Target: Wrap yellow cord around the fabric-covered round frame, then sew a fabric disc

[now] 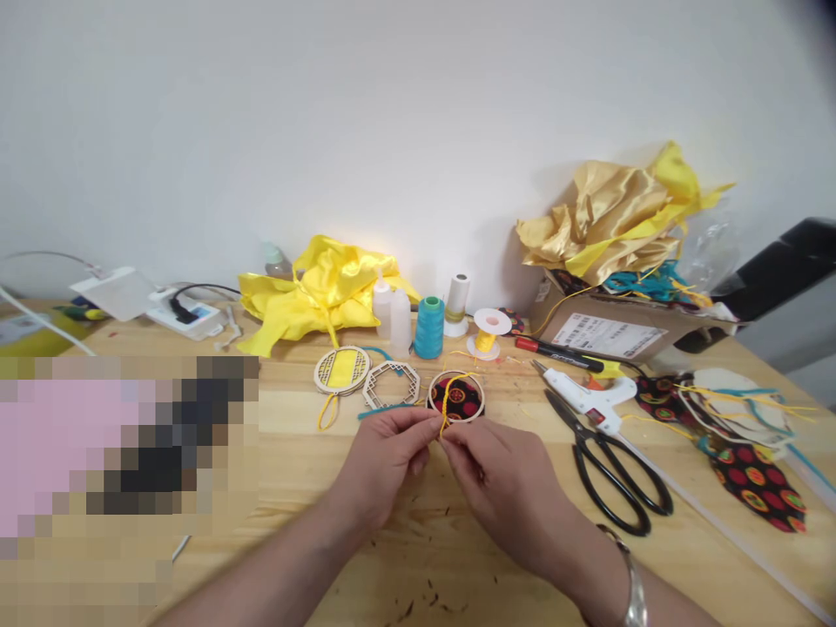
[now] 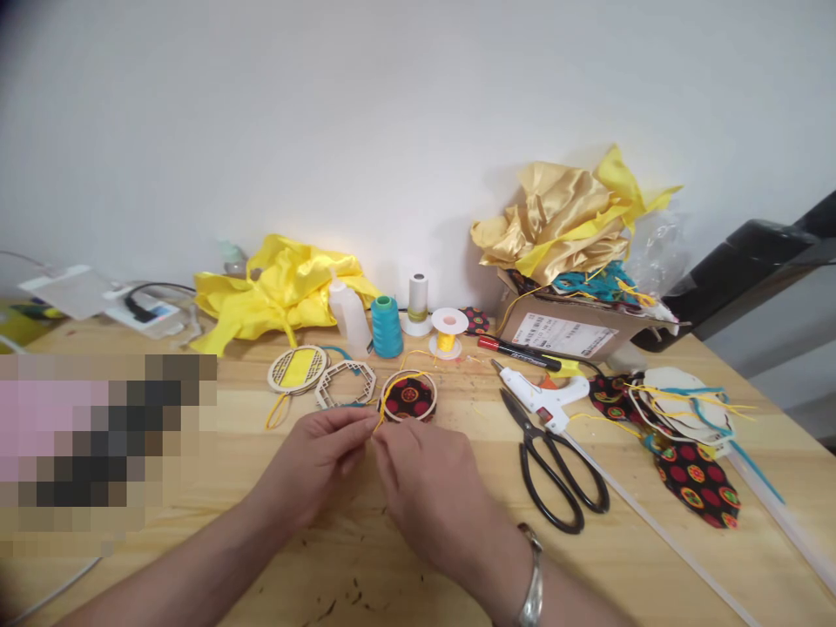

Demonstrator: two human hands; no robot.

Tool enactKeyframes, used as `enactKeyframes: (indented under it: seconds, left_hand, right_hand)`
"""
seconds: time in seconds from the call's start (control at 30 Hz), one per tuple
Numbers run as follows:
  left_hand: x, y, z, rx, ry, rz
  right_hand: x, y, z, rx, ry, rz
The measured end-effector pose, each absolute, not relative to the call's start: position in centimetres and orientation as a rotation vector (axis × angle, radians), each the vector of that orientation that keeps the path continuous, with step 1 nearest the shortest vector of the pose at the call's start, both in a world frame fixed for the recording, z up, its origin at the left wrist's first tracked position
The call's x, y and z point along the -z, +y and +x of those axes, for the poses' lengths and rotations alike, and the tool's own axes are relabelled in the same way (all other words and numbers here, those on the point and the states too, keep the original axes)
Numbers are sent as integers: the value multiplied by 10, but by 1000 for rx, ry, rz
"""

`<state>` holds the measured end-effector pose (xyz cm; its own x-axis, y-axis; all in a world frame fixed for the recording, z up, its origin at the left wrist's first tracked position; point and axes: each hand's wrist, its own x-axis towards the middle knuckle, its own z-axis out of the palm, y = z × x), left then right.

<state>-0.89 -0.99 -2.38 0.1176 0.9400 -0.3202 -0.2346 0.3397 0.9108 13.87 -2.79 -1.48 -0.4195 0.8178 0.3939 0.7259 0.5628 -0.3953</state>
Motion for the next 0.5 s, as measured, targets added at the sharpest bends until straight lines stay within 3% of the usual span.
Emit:
enactKeyframes:
  seconds: [0.13,0.27,0.4,0.5]
  left_hand:
    - [24,-9,-9,-1014,1065,718]
    - [26,-9,-8,-1000,1031,682]
    - [28,-10,-8,-989,1016,673]
    - [27,-11,-9,-1001,1041,720]
  right_hand:
    - [19,-33,139,273,-2477,-1112]
    - [16,-37,136,512,-2563,-1052]
    - [15,-36,136,452,-2595,-1034]
    - [14,-31,140,139,-2478,-1082]
